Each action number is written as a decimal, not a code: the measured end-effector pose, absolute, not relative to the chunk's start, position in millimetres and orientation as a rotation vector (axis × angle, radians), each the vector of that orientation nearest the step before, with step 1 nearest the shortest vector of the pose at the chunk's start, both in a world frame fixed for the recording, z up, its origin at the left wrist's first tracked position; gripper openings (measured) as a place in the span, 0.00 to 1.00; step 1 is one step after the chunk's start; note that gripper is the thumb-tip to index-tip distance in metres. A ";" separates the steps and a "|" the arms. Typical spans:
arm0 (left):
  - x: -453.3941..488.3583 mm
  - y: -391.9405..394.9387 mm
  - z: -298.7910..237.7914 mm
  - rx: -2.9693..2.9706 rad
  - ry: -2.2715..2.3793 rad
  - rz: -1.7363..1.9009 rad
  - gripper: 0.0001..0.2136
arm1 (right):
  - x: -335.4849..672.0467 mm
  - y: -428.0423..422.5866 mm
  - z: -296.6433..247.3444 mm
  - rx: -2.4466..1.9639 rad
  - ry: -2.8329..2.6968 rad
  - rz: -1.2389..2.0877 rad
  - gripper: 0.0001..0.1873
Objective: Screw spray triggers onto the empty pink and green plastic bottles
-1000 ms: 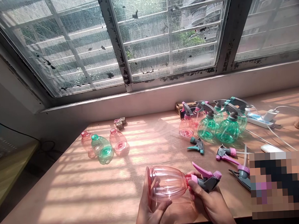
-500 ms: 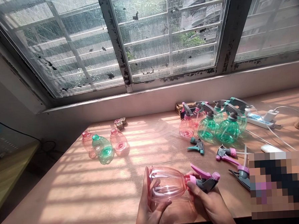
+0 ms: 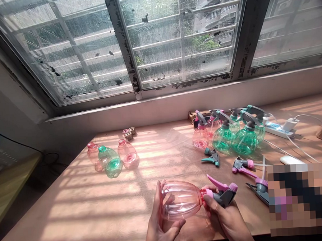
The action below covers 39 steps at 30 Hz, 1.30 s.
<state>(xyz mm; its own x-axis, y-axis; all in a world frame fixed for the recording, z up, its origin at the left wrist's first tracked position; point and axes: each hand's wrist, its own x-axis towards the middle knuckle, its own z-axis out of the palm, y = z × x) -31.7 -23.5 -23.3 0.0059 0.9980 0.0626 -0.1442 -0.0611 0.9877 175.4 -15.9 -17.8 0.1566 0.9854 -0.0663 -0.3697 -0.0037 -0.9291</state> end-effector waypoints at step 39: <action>-34.7 -22.9 -24.6 1.175 1.027 1.346 0.45 | 181.7 -14.7 -30.7 -1.055 -0.901 1.266 0.22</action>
<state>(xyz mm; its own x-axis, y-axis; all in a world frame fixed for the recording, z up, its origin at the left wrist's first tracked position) -34.7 -22.9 -24.6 0.0071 0.9941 0.1083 -0.1580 -0.1059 0.9817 181.7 -14.7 -30.7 0.1083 0.9935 -0.0361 -0.2912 -0.0030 -0.9567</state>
